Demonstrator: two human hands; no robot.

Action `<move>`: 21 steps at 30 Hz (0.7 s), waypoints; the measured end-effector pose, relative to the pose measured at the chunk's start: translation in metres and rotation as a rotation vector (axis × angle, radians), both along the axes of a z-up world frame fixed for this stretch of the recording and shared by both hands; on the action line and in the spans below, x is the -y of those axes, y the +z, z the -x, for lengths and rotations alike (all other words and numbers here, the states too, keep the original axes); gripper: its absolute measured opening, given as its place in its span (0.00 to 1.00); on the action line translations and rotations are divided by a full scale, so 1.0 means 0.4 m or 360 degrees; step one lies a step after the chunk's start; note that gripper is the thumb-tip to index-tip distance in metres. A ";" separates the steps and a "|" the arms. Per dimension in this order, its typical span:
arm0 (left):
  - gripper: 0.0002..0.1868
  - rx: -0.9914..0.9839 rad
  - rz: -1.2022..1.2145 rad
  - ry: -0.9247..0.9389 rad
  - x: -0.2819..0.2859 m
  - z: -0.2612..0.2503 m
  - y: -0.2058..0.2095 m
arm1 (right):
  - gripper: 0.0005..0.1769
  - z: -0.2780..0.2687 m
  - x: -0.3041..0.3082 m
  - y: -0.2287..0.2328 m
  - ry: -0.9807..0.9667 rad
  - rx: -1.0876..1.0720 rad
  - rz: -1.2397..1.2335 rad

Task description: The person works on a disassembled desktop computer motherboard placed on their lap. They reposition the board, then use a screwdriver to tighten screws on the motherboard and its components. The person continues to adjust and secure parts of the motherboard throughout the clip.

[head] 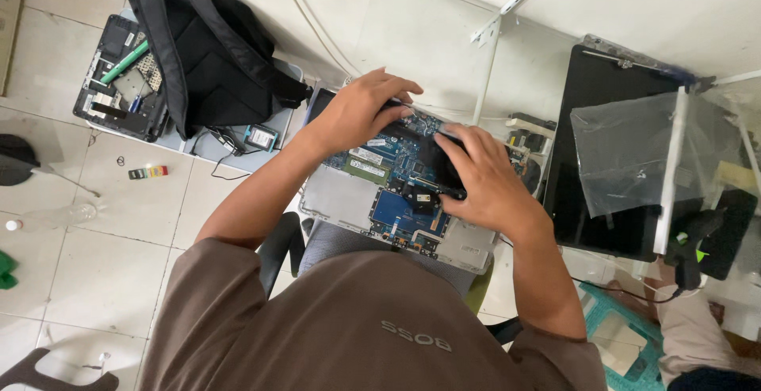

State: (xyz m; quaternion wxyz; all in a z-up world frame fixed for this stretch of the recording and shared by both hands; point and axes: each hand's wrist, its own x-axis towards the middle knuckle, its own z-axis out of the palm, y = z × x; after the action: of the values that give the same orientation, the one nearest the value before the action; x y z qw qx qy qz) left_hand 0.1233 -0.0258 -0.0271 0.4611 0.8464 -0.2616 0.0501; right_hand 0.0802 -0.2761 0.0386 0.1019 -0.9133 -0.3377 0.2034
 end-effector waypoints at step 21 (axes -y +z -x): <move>0.24 -0.0042 0.0139 0.0297 -0.120 0.026 0.045 | 0.55 -0.038 -0.038 0.051 0.0037 -0.0384 0.0027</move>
State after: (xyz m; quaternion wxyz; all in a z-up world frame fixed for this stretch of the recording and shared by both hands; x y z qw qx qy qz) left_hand 0.1129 0.0224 -0.0092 0.4942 0.8468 -0.1733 0.0930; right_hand 0.0954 -0.2607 0.0591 0.1318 -0.8790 -0.3320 0.3159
